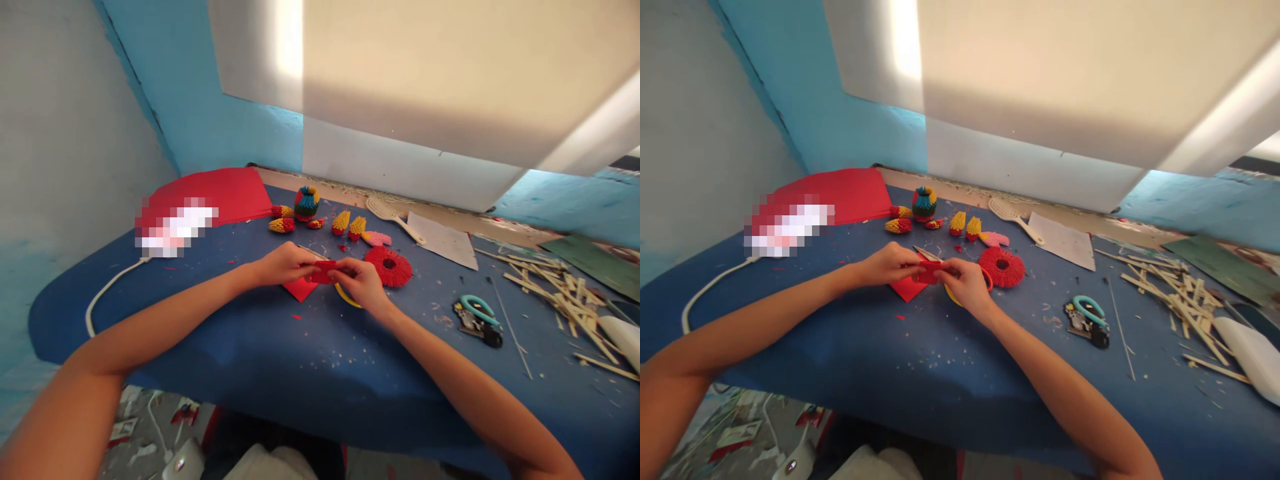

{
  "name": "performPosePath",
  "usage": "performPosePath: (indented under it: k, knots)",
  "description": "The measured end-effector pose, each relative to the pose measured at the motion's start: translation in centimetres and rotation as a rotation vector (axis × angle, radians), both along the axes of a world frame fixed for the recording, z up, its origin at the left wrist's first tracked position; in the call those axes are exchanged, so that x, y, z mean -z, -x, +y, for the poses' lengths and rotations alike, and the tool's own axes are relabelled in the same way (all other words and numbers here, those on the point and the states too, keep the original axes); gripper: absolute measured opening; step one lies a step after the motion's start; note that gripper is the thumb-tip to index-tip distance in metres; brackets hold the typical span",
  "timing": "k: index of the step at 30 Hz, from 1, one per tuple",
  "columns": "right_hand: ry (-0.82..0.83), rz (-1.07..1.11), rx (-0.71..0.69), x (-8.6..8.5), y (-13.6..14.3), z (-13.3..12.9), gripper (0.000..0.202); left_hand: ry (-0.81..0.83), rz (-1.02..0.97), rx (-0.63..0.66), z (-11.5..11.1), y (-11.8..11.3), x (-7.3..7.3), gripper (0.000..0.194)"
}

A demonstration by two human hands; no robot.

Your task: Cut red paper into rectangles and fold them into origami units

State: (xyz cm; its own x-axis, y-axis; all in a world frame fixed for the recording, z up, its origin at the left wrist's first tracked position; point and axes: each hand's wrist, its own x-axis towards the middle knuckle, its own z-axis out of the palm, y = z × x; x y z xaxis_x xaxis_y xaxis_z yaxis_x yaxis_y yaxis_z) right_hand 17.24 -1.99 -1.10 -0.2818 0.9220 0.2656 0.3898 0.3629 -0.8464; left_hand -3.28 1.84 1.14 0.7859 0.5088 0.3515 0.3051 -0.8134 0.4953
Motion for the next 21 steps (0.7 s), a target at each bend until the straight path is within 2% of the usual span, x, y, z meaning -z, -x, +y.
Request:
performPosePath:
  k: [4, 7, 11, 13, 17, 21]
  knots:
    - [0.037, 0.021, -0.042, -1.3, -0.1, -0.4, 0.018, 0.221, -0.083, 0.003, -0.9, -0.1, -0.8, 0.024]
    - [0.034, -0.003, -0.068, -1.9, -0.1, -1.1, 0.024, 0.373, -0.075, 0.011, -1.7, -0.1, -1.6, 0.023]
    - [-0.012, 0.010, 0.007, -1.9, 0.3, -1.9, 0.035, 0.692, -0.083, 0.043, -2.6, -0.6, -2.3, 0.027]
    - [-0.019, 0.023, 0.037, -1.7, 0.6, -2.0, 0.036, 0.826, -0.147, -0.007, -2.6, -0.7, -2.3, 0.026]
    - [0.019, -0.027, -0.061, -1.4, 0.9, -2.1, 0.030, 0.880, -0.301, -0.198, -2.0, -0.4, -1.9, 0.021]
    - [0.009, -0.086, -0.064, -1.3, 1.1, -2.3, 0.030, 0.862, -0.314, -0.201, -2.0, -0.4, -1.5, 0.021]
